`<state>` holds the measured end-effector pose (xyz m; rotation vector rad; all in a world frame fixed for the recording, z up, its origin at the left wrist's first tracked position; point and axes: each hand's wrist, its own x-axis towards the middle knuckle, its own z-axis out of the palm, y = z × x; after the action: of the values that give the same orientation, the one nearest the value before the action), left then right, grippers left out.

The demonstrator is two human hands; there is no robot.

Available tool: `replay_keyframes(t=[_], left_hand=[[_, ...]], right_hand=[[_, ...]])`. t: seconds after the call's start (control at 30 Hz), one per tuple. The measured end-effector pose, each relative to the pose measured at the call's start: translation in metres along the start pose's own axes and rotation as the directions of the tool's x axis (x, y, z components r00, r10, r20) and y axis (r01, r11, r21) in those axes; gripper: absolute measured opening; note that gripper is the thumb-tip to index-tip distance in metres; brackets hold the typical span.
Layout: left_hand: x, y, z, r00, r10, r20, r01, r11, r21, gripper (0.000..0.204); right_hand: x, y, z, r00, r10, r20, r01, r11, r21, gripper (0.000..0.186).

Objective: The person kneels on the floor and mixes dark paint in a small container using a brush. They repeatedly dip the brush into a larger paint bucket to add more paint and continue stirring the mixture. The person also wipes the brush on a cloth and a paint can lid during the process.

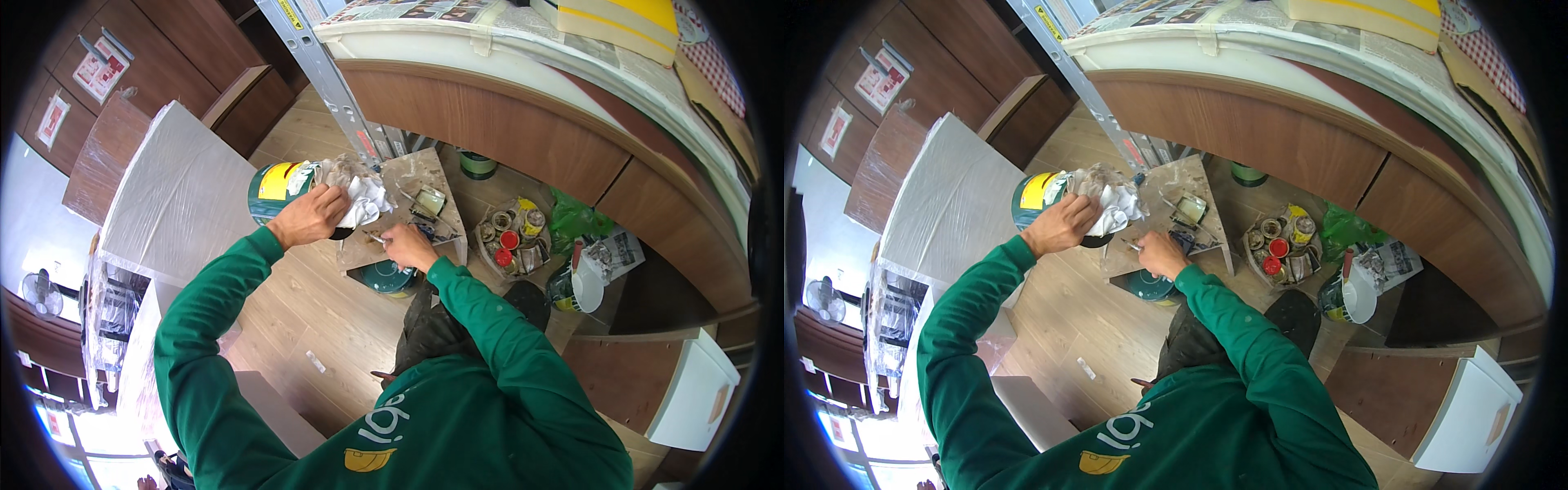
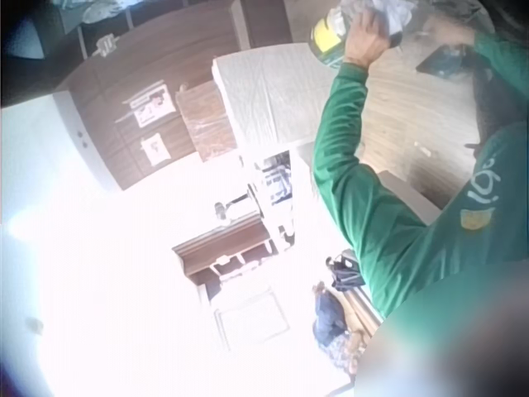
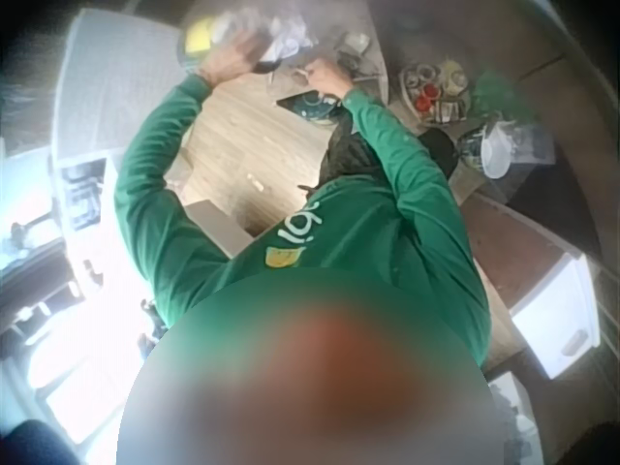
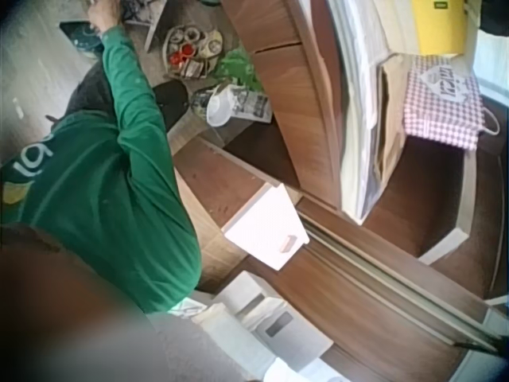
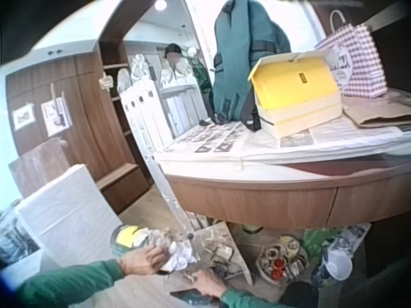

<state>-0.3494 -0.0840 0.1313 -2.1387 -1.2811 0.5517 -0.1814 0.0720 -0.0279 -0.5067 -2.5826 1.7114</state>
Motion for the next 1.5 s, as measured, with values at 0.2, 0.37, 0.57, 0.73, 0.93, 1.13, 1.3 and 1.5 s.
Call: replay_keyframes(t=[0.2,0.37,0.57,0.73,0.93,1.13,1.3,1.5], left_hand=[[-0.001,0.001,0.006,1.0,-0.009,0.021,0.009,1.0,-0.016,0.048],[-0.007,0.004,0.012,0.997,-0.078,0.007,0.078,0.996,-0.043,0.05],[-0.012,0.006,0.012,0.995,-0.101,0.006,0.101,0.994,-0.032,0.048],[-0.007,0.004,0.011,0.998,-0.061,-0.036,0.061,0.998,0.02,0.041],[0.001,0.003,0.012,0.998,-0.037,-0.042,0.037,0.999,-0.004,0.041],[0.004,0.007,0.016,1.0,-0.025,-0.008,0.025,1.0,-0.011,0.047],[0.004,0.007,0.017,1.0,-0.016,0.026,0.016,1.0,-0.008,0.046],[0.005,0.007,0.016,0.999,-0.019,0.044,0.019,1.0,-0.015,0.042]], right_hand=[[0.009,0.0,-0.003,0.998,0.008,0.063,-0.002,0.995,-0.102,0.034],[0.012,0.001,-0.001,0.999,-0.003,0.048,0.01,0.989,-0.146,0.032],[0.024,-0.002,0.005,1.0,-0.02,0.019,0.023,0.983,-0.182,0.022],[0.028,0.0,0.007,0.999,-0.006,0.052,0.015,0.983,-0.185,0.025],[0.02,-0.001,0.006,1.0,0.001,-0.013,-0.003,0.99,-0.139,0.026],[0.02,-0.001,0.003,1.0,0.028,0.004,-0.026,0.987,-0.16,0.027],[0.018,0.0,0.003,1.0,0.031,-0.004,-0.031,0.988,-0.153,0.027],[0.016,0.0,0.002,1.0,0.014,-0.015,-0.016,0.99,-0.137,0.026]])
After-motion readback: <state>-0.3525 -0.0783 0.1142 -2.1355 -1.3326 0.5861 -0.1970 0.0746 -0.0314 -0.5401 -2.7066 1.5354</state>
